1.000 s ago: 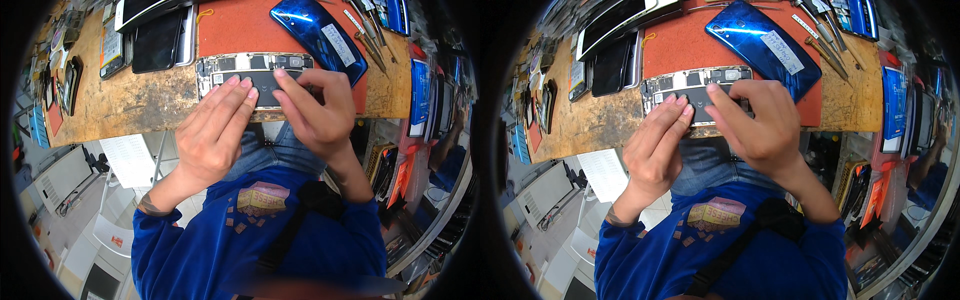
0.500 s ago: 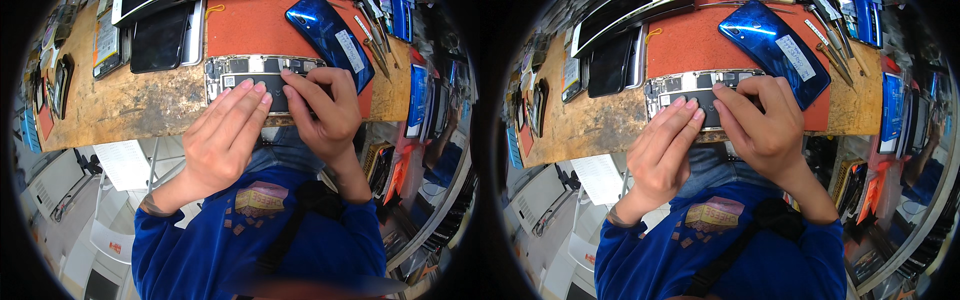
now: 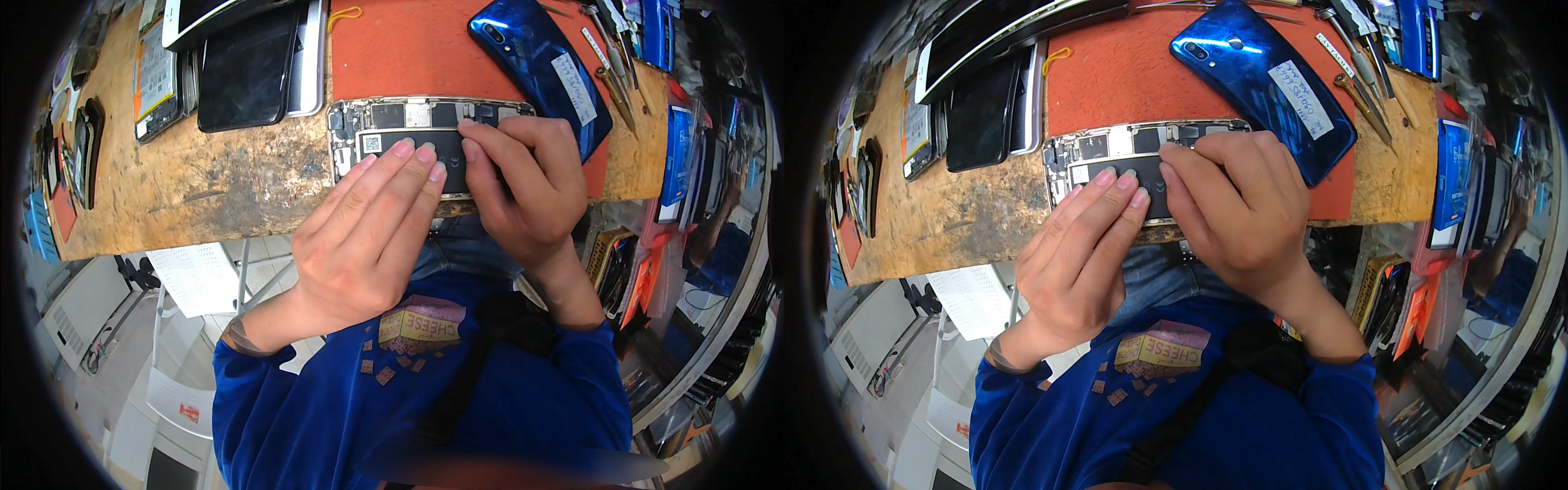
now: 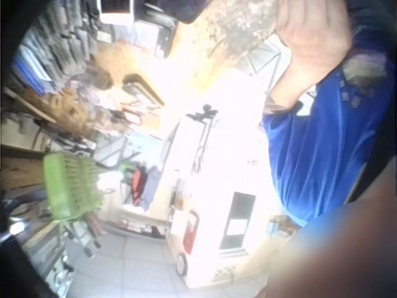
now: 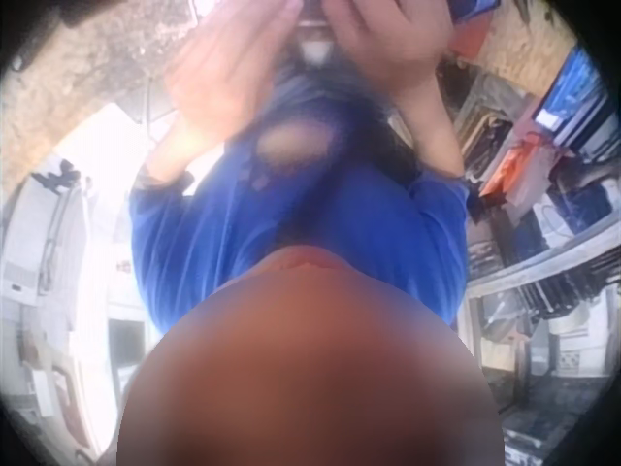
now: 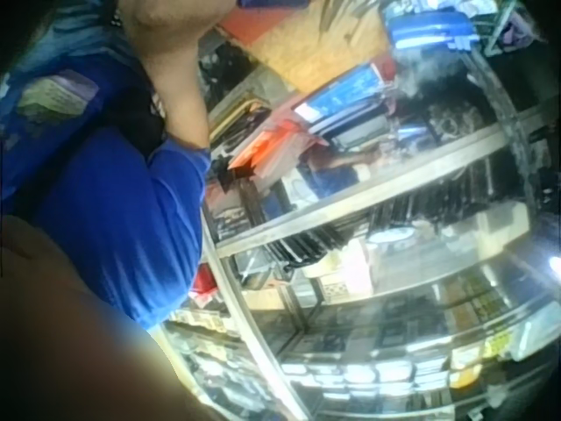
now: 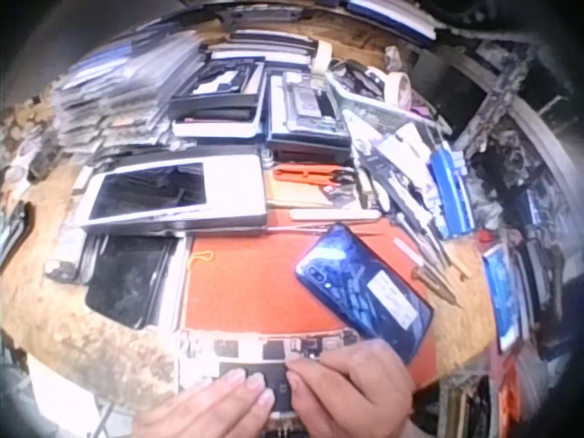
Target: The person disassembles a white smartphone, removes the battery, and then reassembles it by reconnecting internal components and securing the screen. They use a metal prying tool and a screwdriver to open the device and tighten screws. The phone is powered on and tested at the end.
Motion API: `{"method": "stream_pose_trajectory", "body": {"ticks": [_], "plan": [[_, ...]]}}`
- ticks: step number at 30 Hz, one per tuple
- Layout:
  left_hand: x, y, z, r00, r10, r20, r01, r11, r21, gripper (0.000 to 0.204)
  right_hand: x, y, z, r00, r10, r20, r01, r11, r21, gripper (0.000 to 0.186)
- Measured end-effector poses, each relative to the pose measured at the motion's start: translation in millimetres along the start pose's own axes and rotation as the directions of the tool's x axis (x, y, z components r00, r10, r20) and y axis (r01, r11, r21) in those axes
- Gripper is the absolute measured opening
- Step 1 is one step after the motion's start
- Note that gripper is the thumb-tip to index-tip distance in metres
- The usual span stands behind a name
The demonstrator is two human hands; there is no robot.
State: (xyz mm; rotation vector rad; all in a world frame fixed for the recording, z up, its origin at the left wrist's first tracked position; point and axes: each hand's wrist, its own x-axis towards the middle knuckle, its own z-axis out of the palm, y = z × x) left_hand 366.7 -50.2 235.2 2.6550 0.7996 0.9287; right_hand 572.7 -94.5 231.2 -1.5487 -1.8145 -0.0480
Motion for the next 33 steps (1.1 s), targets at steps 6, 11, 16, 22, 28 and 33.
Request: {"method": "stream_pose_trajectory", "body": {"ticks": [6,11,16,22,28,33], "plan": [[2,-1,-2,1.0,0.018,0.008,-0.018,1.0,-0.004,0.025,-3,0,-4,0.996,0.078,-0.037,-0.073,0.99,0.124,0.032],[-2,-2,0,1.0,0.022,0.002,-0.022,1.0,-0.017,0.029,-3,3,-1,0.999,-0.04,0.0,0.04,0.999,-0.036,0.031],[-1,0,0,1.0,0.007,-0.008,-0.007,1.0,-0.005,0.032,-4,5,1,0.99,-0.142,0.005,0.142,0.981,-0.135,0.029],[-1,2,0,1.0,-0.007,-0.023,0.006,1.0,-0.02,0.037,-7,6,-4,0.996,-0.092,0.009,0.093,0.992,-0.086,0.031],[-4,5,0,1.0,-0.01,-0.009,0.01,1.0,-0.017,0.041,-9,9,-4,0.993,-0.119,0.015,0.12,0.987,-0.107,0.032],[-7,1,3,0.999,0.032,-0.02,-0.031,0.999,0.026,0.038,-9,14,-7,0.996,-0.09,-0.025,0.089,0.995,-0.034,0.033]]}}
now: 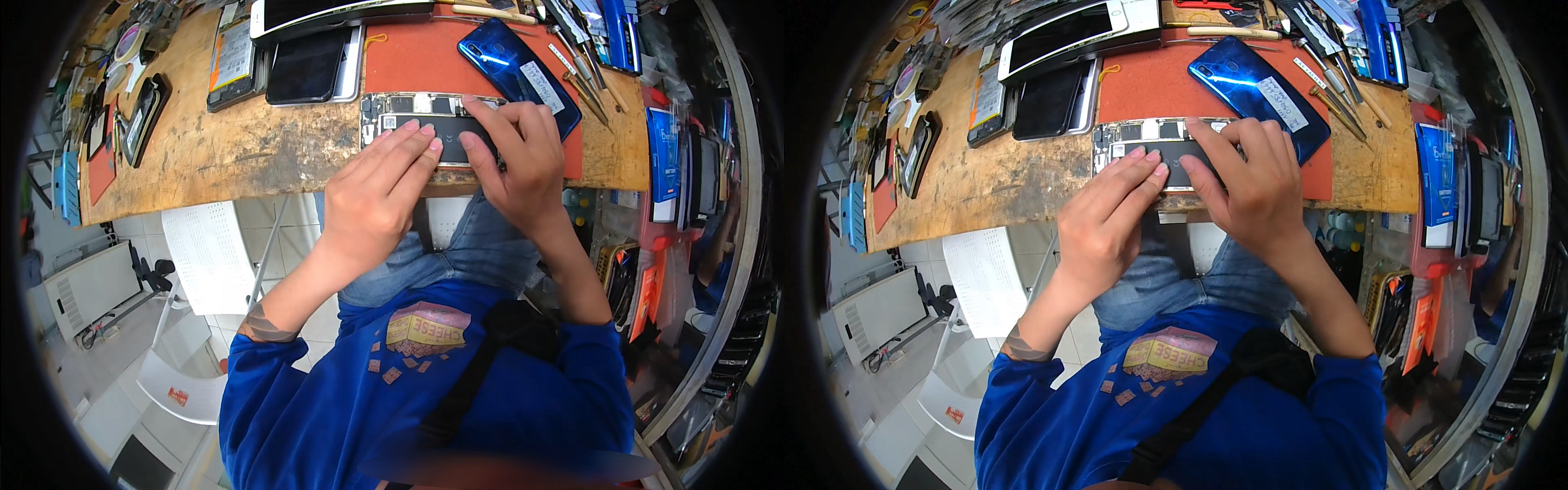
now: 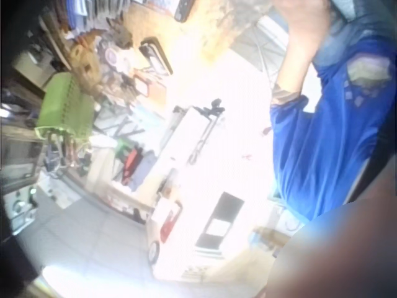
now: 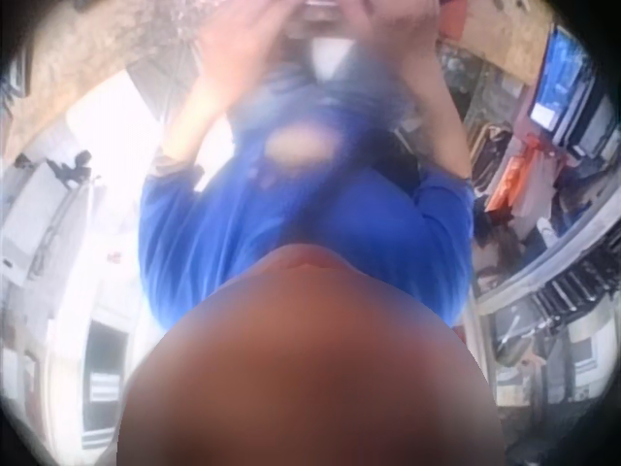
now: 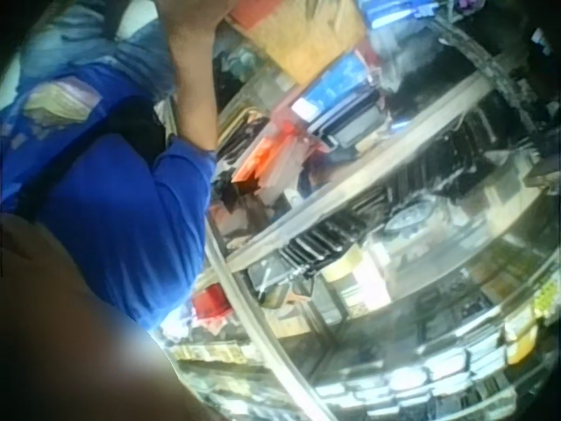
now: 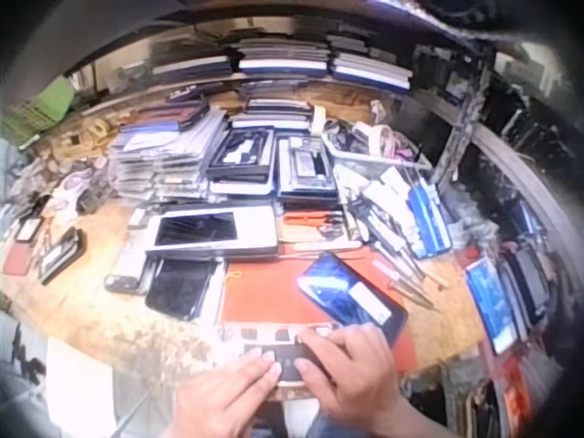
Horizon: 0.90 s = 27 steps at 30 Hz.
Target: The person disassembles a white smartphone, removes the battery, and then reassembles it by reconnecting internal components and securing the screen. They use a metal prying tool and a screwdriver to open the device and tighten screws. The phone is powered on and tested at the end.
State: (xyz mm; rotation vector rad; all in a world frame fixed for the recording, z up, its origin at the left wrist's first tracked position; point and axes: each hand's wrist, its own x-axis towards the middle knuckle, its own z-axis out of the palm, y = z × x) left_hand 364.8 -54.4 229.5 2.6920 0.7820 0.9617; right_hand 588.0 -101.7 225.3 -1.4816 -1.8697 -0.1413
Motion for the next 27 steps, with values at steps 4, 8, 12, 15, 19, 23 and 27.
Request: {"method": "stream_pose_trajectory", "body": {"ticks": [4,8,12,15,19,23,27], "plan": [[-3,0,3,1.0,-0.005,-0.005,0.005,1.0,0.013,0.038,1,0,4,0.999,-0.018,0.046,0.022,0.997,-0.081,0.035],[-2,2,2,0.999,-0.036,-0.007,0.036,0.999,-0.014,0.041,0,-2,1,0.994,-0.004,0.111,0.018,0.991,-0.131,0.038],[4,1,-7,0.999,-0.042,0.021,0.043,0.996,-0.075,0.044,4,0,-7,0.991,-0.054,0.12,0.066,0.993,-0.1,0.048],[7,-17,-26,1.0,-0.012,-0.002,0.012,0.999,-0.051,0.028,7,2,-13,0.969,-0.099,0.226,0.106,0.994,-0.022,0.071],[20,-68,-57,0.944,-0.275,-0.18,0.27,0.961,-0.056,0.016,9,0,-17,0.961,-0.077,0.264,0.075,0.997,0.015,0.087],[43,-118,-75,0.854,-0.465,-0.234,0.475,0.88,-0.017,0.02,5,-6,-21,0.969,-0.001,0.246,0.0,1.0,0.004,0.091],[54,-129,-79,0.865,-0.459,-0.2,0.481,0.873,0.077,0.02,-5,-19,-22,0.984,0.088,0.153,-0.074,0.993,-0.094,0.085]]}}
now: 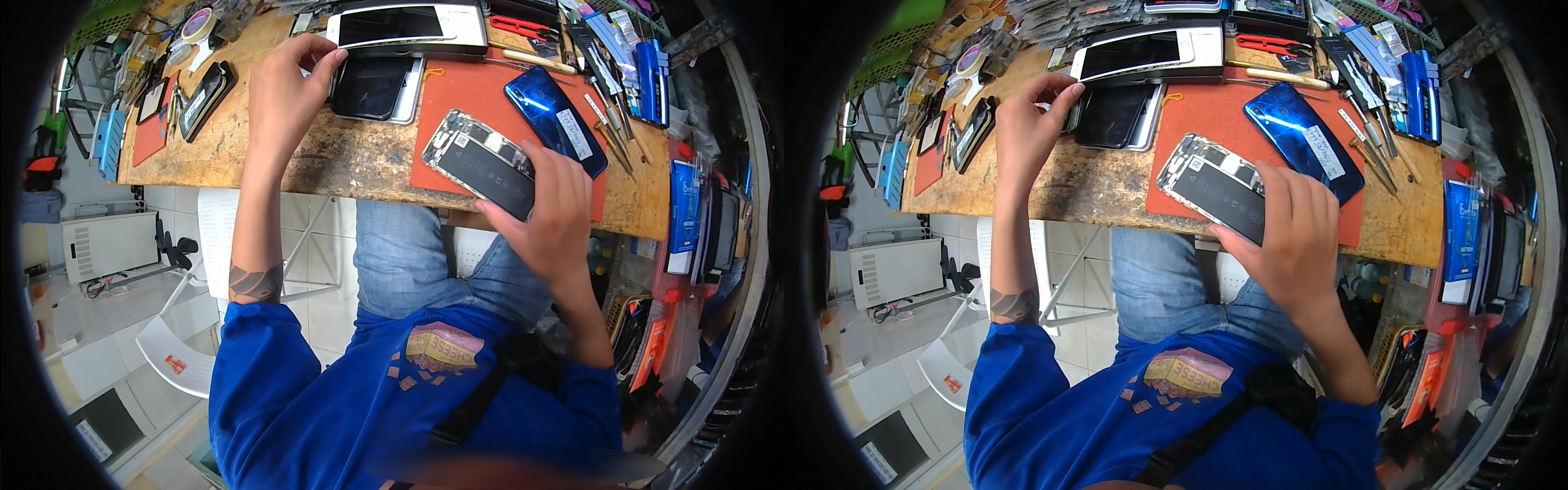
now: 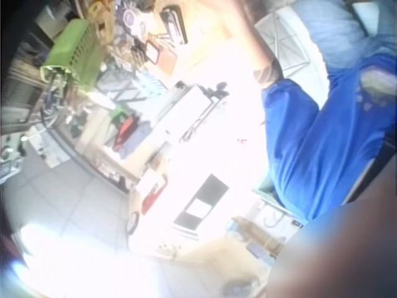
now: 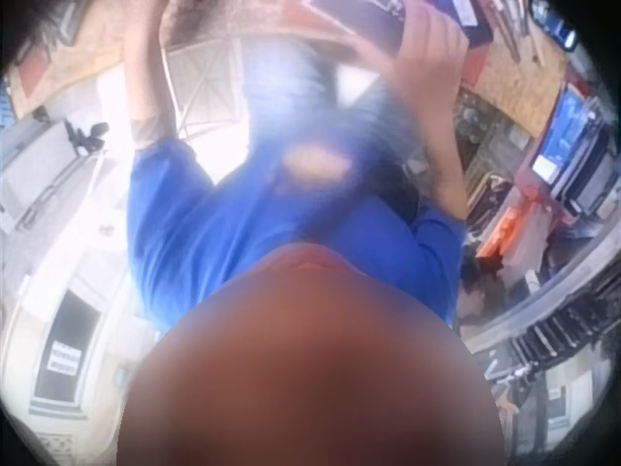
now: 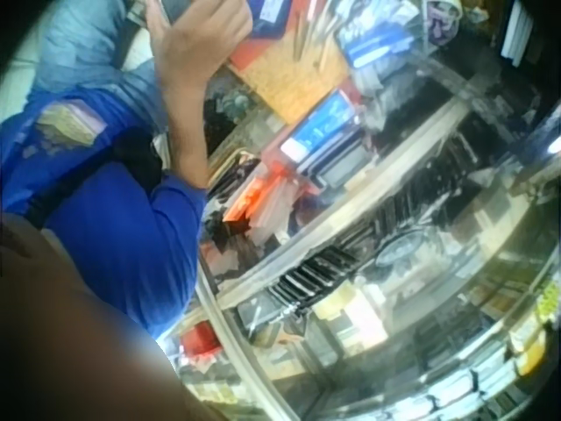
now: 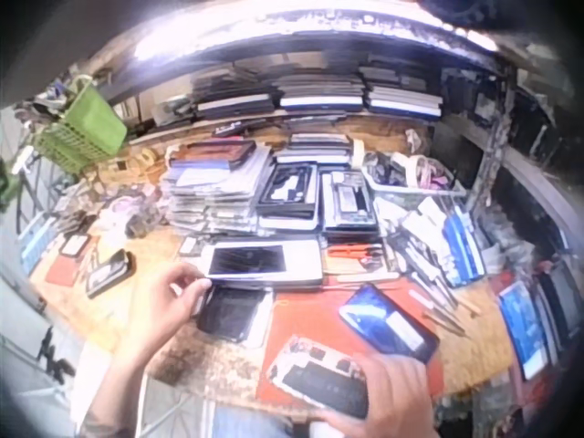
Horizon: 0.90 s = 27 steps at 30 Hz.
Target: The person disassembles a white smartphone, removes the battery, and then reassembles it by reconnecting internal components and securing the screen. They use a metal prying tool and a screwdriver to open the device and tighten screws. The phone is powered on and tested at the end.
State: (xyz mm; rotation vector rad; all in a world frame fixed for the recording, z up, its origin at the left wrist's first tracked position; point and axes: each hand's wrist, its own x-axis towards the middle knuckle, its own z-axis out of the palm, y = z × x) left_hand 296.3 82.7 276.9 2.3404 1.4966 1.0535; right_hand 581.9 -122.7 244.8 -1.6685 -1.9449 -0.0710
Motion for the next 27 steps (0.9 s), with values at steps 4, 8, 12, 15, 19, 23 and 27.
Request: {"method": "stream_pose_trajectory", "body": {"ticks": [4,8,12,15,19,23,27], "plan": [[2,12,7,0.999,0.052,0.0,-0.052,0.996,0.078,0.023,-6,-13,7,0.988,0.127,-0.086,-0.135,0.987,-0.085,0.082],[48,17,19,0.95,0.292,0.11,-0.299,0.953,0.051,0.031,-1,-15,10,0.985,0.146,-0.092,-0.152,0.987,-0.06,0.081],[105,14,24,0.825,0.333,0.457,-0.409,0.909,0.077,0.041,2,-18,6,0.985,0.165,-0.055,-0.17,0.981,-0.092,0.082],[116,12,21,0.73,0.37,0.574,-0.529,0.838,0.132,0.05,-1,-20,-2,0.98,0.198,-0.005,-0.197,0.975,-0.103,0.081],[117,13,15,0.667,0.274,0.693,-0.49,0.862,0.131,0.053,-4,-17,-9,0.985,0.171,0.034,-0.169,0.985,-0.038,0.081],[123,12,10,0.605,0.323,0.727,-0.528,0.847,0.063,0.06,-3,-16,-9,0.985,0.166,0.052,-0.165,0.986,-0.021,0.081],[133,9,11,0.577,0.338,0.744,-0.518,0.856,0.013,0.07,-5,-17,-14,0.983,0.163,0.084,-0.165,0.986,0.014,0.081]]}}
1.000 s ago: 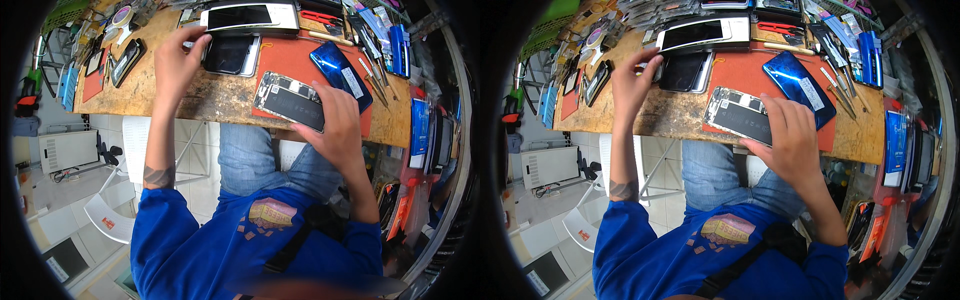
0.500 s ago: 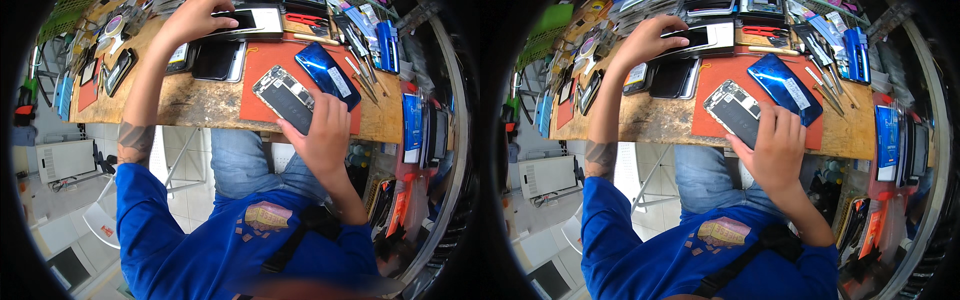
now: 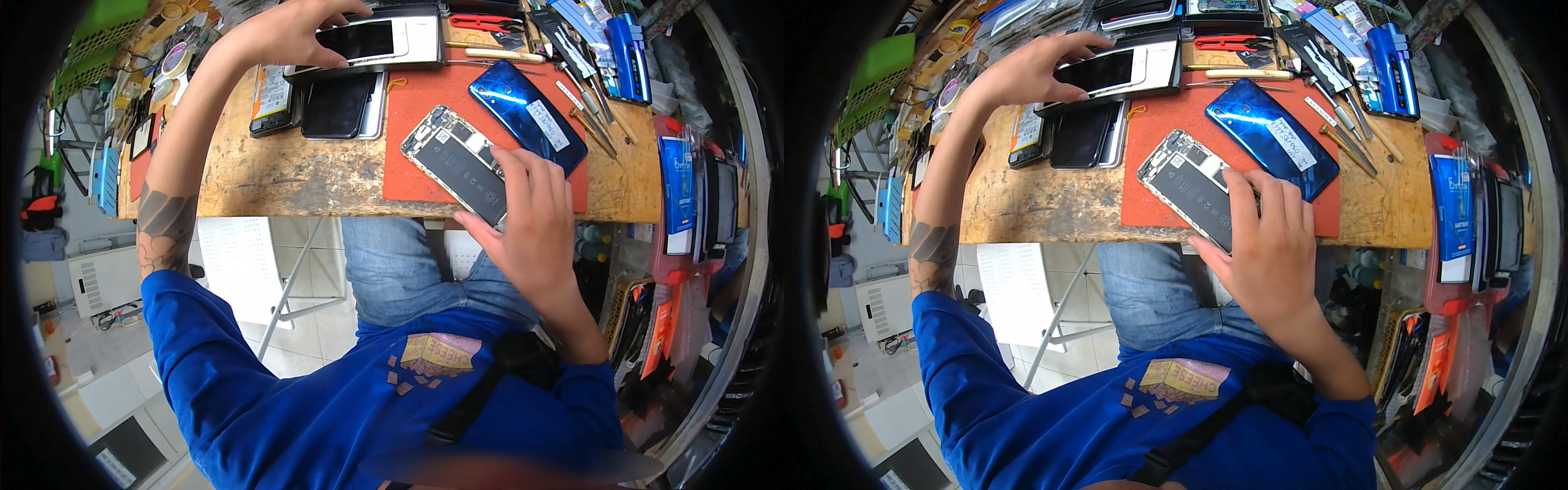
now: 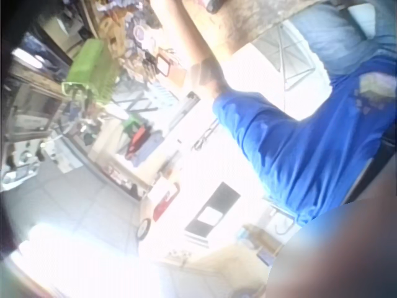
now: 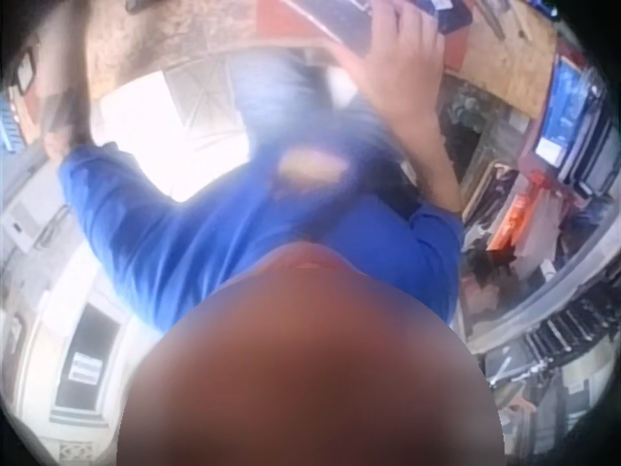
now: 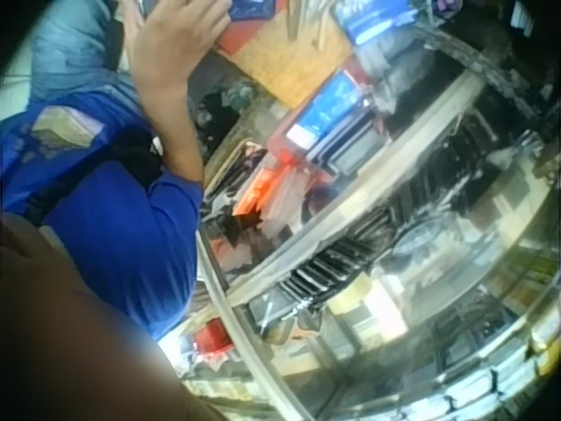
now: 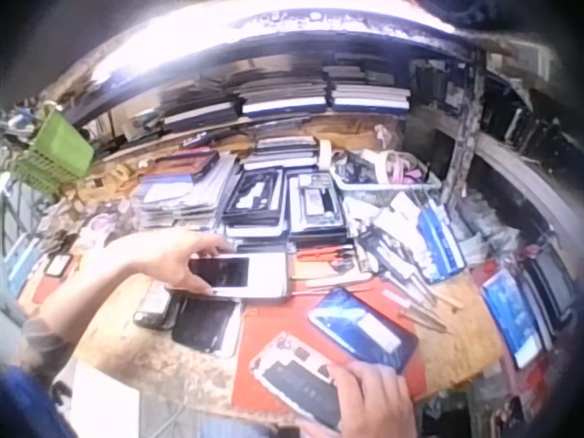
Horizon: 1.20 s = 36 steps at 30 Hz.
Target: The person disassembles a white smartphone, removes the battery, and then reassembles it by reconnecting internal components and securing the screen. They use a metal prying tool and a screwdriver to open the device and tighten screws. The phone is powered on and tested at the end.
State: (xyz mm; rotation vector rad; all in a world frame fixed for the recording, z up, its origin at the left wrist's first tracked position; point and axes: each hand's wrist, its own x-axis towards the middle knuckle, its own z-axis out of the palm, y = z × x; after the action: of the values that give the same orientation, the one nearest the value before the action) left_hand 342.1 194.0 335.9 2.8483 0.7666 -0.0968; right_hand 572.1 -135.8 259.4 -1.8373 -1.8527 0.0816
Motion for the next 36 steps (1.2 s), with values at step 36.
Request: {"method": "stream_pose_trajectory", "body": {"ticks": [36], "plan": [[-19,122,103,0.781,-0.482,-0.397,-0.301,0.266,-0.916,0.056,17,3,-13,0.97,-0.242,0.022,0.233,0.954,0.189,0.076]]}}
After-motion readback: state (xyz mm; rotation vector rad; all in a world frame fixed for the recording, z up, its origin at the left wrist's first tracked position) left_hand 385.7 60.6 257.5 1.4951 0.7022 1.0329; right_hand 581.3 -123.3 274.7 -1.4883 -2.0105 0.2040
